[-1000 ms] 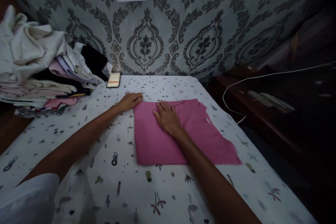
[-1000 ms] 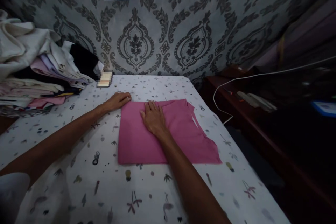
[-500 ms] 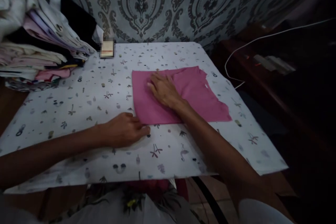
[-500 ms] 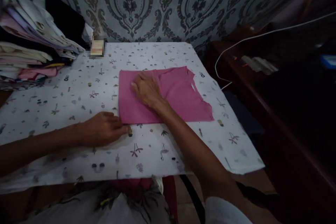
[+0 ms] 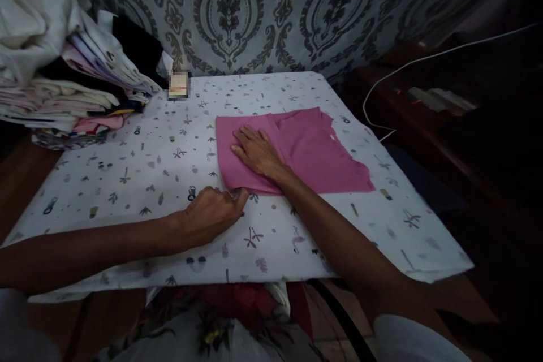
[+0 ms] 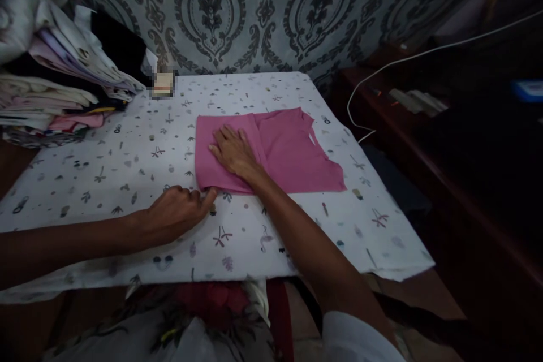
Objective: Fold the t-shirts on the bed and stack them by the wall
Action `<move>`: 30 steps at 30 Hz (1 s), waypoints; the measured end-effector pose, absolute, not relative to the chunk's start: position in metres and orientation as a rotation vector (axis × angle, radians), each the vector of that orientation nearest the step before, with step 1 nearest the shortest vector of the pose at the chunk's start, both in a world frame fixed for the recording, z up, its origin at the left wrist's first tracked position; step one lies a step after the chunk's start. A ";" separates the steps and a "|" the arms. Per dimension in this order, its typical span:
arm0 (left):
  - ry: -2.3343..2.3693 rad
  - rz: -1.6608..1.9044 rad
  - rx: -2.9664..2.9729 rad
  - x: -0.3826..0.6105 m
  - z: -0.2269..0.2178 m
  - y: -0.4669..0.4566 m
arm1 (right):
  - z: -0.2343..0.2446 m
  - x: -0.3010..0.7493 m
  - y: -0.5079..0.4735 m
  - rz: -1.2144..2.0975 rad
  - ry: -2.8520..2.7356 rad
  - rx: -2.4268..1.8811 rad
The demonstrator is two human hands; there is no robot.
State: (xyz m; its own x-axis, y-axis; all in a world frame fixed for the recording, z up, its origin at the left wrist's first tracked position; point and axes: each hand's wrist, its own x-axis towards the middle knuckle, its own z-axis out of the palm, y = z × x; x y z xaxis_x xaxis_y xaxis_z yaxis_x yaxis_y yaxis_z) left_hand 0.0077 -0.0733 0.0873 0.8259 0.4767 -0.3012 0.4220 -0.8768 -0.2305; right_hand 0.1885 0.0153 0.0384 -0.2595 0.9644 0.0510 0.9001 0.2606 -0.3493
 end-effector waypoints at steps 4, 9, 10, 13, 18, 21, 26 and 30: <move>-0.772 0.549 -2.860 0.005 0.085 -0.073 | 0.038 0.188 0.015 0.366 -2.275 -1.740; -0.848 0.587 -2.832 0.010 0.090 -0.071 | 0.038 0.188 0.016 0.364 -2.273 -1.736; -0.870 0.610 -2.820 0.011 0.091 -0.070 | 0.038 0.188 0.016 0.366 -2.274 -1.736; -0.877 0.644 -2.822 0.013 0.093 -0.066 | 0.037 0.188 0.016 0.371 -2.272 -1.744; -0.864 0.644 -2.845 -0.003 0.095 -0.068 | 0.036 0.189 0.017 0.383 -2.267 -1.730; -0.846 0.568 -2.854 -0.018 0.095 -0.073 | 0.036 0.189 0.018 0.397 -2.265 -1.735; -0.852 0.559 -2.868 -0.032 0.089 -0.081 | 0.035 0.189 0.018 0.373 -2.263 -1.732; -0.875 0.614 -2.846 -0.030 0.096 -0.085 | 0.033 0.188 0.019 0.366 -2.262 -1.739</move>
State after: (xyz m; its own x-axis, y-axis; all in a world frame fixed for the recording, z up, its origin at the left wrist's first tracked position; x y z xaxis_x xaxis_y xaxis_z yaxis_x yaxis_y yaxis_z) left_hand -0.0302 -0.0850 0.0962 0.7535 0.5579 -0.3479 0.5168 -0.8297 -0.2110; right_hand 0.1882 0.0187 0.0331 -0.2472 0.9674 0.0545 0.9008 0.2501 -0.3549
